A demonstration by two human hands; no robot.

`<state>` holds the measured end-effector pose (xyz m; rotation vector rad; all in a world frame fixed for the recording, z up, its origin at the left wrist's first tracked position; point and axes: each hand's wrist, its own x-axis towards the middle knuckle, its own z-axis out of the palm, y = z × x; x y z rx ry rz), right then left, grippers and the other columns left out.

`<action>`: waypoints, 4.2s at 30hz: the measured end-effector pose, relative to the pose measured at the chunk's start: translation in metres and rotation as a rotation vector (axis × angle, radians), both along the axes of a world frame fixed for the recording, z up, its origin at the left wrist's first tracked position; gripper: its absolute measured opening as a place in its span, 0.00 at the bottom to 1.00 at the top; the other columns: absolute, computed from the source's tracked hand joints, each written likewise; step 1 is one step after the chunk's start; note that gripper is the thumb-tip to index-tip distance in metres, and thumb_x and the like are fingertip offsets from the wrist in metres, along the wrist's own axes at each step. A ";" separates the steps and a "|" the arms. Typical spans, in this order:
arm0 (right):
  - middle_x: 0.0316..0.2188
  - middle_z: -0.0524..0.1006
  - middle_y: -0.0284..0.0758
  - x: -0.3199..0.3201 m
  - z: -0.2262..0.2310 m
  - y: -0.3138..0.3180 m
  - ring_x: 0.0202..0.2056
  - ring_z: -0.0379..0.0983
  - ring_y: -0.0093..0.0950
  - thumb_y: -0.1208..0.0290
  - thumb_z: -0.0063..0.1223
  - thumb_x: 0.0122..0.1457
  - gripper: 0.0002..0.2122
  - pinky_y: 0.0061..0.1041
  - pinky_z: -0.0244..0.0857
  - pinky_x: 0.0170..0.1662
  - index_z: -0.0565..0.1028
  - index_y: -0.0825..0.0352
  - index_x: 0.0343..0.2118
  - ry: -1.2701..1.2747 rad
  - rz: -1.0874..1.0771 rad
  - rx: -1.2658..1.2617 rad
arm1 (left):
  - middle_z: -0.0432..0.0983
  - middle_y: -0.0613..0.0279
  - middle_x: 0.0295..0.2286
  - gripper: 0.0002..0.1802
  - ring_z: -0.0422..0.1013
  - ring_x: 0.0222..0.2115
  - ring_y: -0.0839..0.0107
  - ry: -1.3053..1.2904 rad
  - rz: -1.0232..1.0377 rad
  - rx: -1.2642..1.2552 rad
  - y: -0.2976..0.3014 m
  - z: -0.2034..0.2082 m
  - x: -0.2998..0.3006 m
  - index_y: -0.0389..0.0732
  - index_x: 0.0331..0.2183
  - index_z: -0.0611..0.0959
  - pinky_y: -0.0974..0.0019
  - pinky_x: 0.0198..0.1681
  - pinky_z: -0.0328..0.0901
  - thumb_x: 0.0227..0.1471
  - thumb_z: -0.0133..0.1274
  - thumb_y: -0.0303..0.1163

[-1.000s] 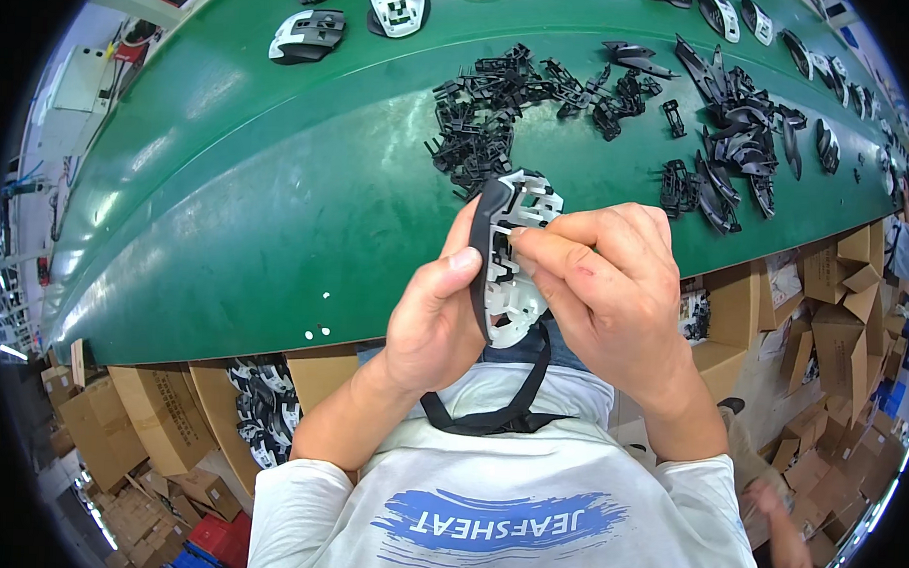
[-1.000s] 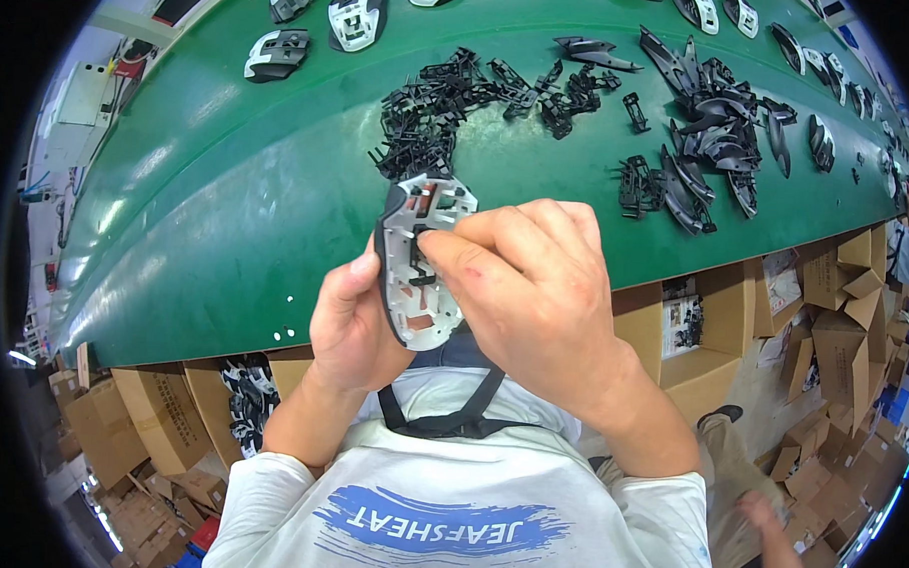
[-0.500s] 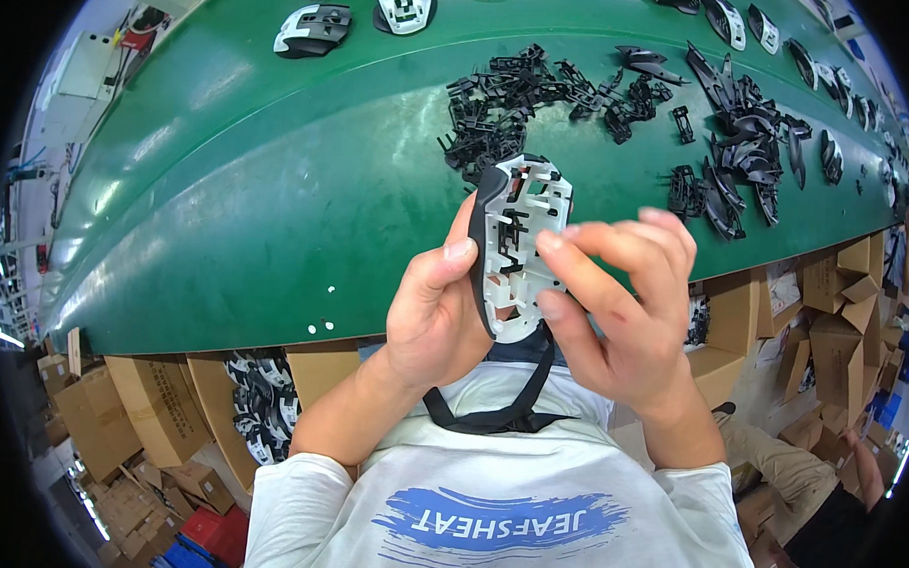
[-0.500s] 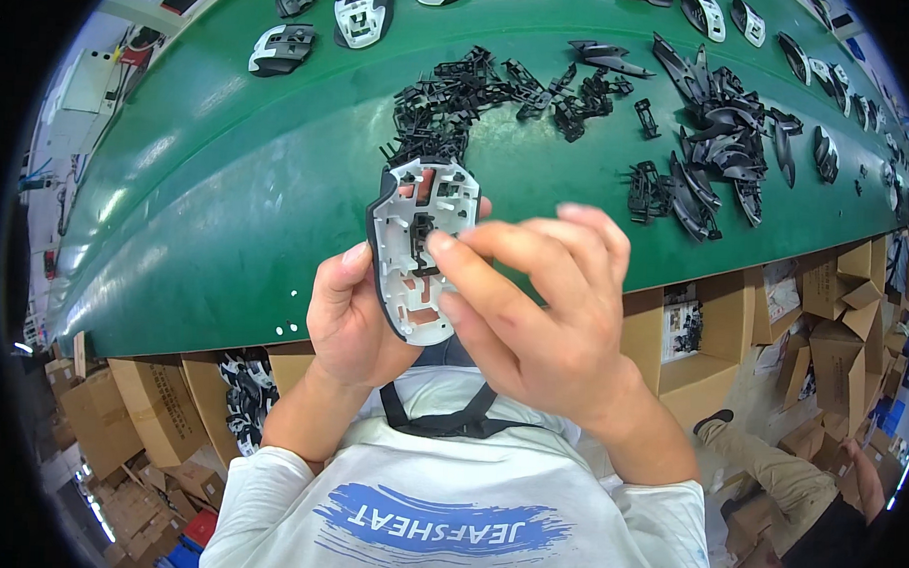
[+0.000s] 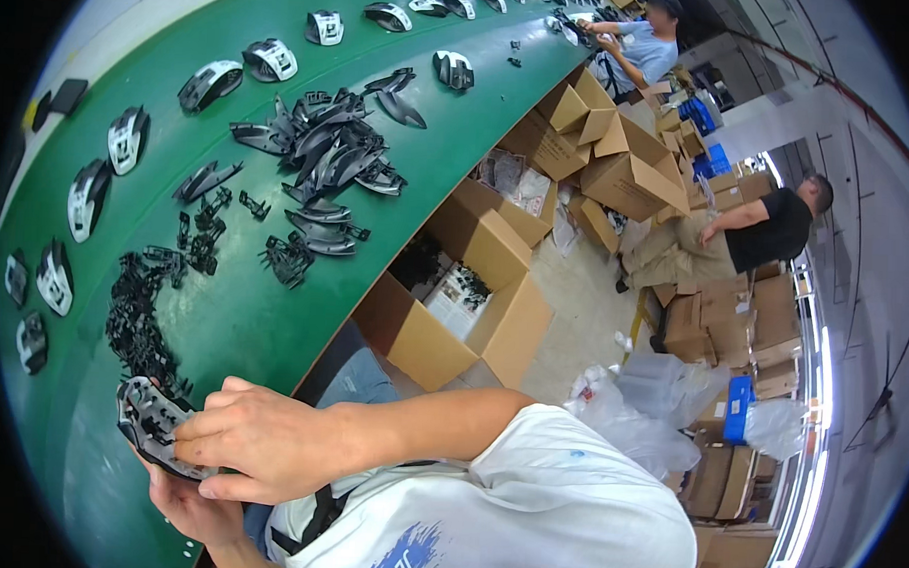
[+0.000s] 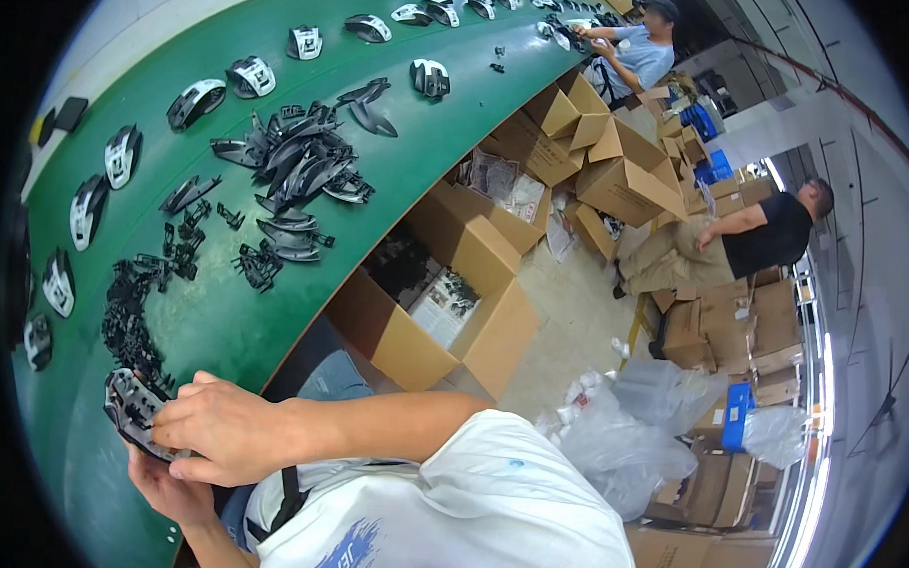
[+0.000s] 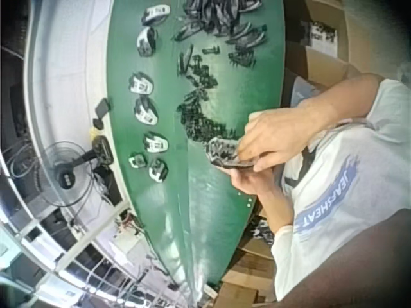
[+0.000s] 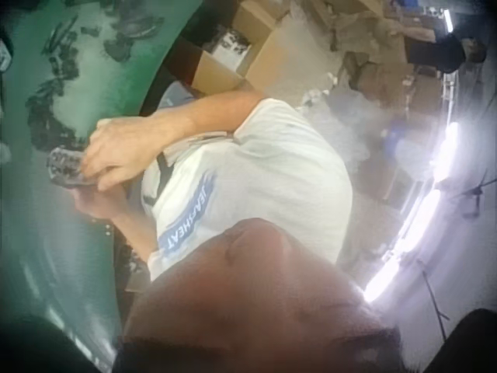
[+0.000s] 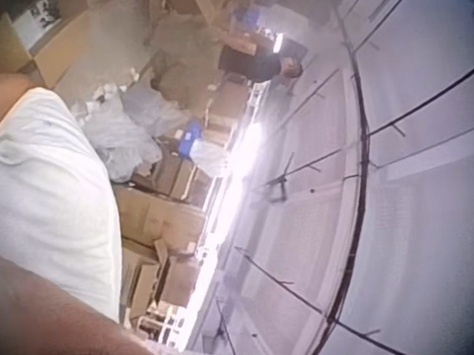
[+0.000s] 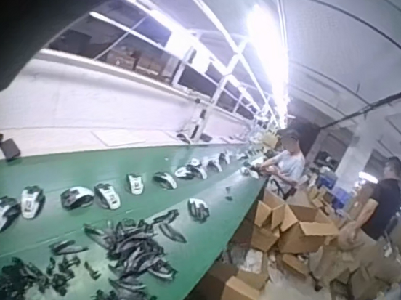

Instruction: The person assembles computer mouse bodies by fitting small plastic pieces into each mouse shell by hand and placing the assembled mouse bodies onto the conveyor table.

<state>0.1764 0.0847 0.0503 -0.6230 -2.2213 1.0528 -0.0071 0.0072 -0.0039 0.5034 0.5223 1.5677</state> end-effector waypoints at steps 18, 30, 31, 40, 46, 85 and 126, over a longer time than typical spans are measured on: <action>0.55 0.80 0.37 -0.042 -0.005 0.016 0.43 0.76 0.35 0.70 0.66 0.54 0.21 0.41 0.59 0.55 0.80 0.65 0.53 0.309 -0.010 0.222 | 0.69 0.54 0.62 0.34 0.68 0.61 0.55 0.110 0.052 0.229 0.018 0.004 -0.033 0.42 0.71 0.62 0.49 0.66 0.63 0.74 0.31 0.52; 0.48 0.83 0.34 -0.043 -0.006 0.021 0.46 0.78 0.33 0.61 0.69 0.56 0.18 0.43 0.65 0.60 0.82 0.64 0.48 -0.035 -0.030 0.396 | 0.64 0.46 0.67 0.35 0.66 0.65 0.57 -0.086 0.248 -0.049 0.034 0.011 0.001 0.43 0.71 0.64 0.51 0.68 0.61 0.76 0.30 0.55; 0.49 0.83 0.34 -0.048 -0.001 0.019 0.45 0.78 0.32 0.63 0.72 0.54 0.21 0.43 0.66 0.60 0.82 0.64 0.50 -0.023 -0.063 0.418 | 0.63 0.44 0.67 0.36 0.65 0.65 0.57 -0.110 0.241 -0.029 0.037 0.018 -0.003 0.43 0.71 0.63 0.52 0.68 0.61 0.75 0.31 0.57; 0.48 0.86 0.32 -0.034 0.015 0.017 0.36 0.78 0.25 0.67 0.78 0.47 0.20 0.38 0.64 0.59 0.85 0.60 0.45 0.067 -0.055 0.441 | 0.63 0.38 0.67 0.34 0.67 0.65 0.52 -0.497 0.261 -0.028 0.026 0.058 -0.020 0.47 0.70 0.67 0.47 0.66 0.66 0.75 0.34 0.57; 0.49 0.85 0.31 -0.030 0.026 0.013 0.36 0.78 0.25 0.70 0.76 0.49 0.18 0.41 0.62 0.62 0.86 0.59 0.45 0.055 -0.047 0.442 | 0.60 0.38 0.67 0.37 0.69 0.63 0.47 -0.622 0.122 0.046 0.027 0.054 -0.025 0.48 0.71 0.66 0.40 0.63 0.68 0.74 0.33 0.60; 0.44 0.82 0.35 -0.043 -0.051 0.061 0.47 0.76 0.35 0.70 0.70 0.57 0.13 0.36 0.62 0.54 0.83 0.62 0.45 -0.251 -0.254 0.423 | 0.76 0.54 0.55 0.22 0.72 0.54 0.65 1.426 1.740 -1.017 -0.361 -0.084 -0.355 0.35 0.58 0.78 0.61 0.60 0.66 0.64 0.55 0.25; 0.36 0.84 0.37 -0.078 0.016 0.041 0.32 0.84 0.24 0.83 0.72 0.55 0.11 0.23 0.80 0.37 0.80 0.70 0.39 0.398 -0.083 -0.228 | 0.60 0.49 0.70 0.35 0.60 0.70 0.53 0.004 0.122 -0.147 0.004 0.054 -0.035 0.34 0.73 0.54 0.46 0.74 0.53 0.74 0.31 0.42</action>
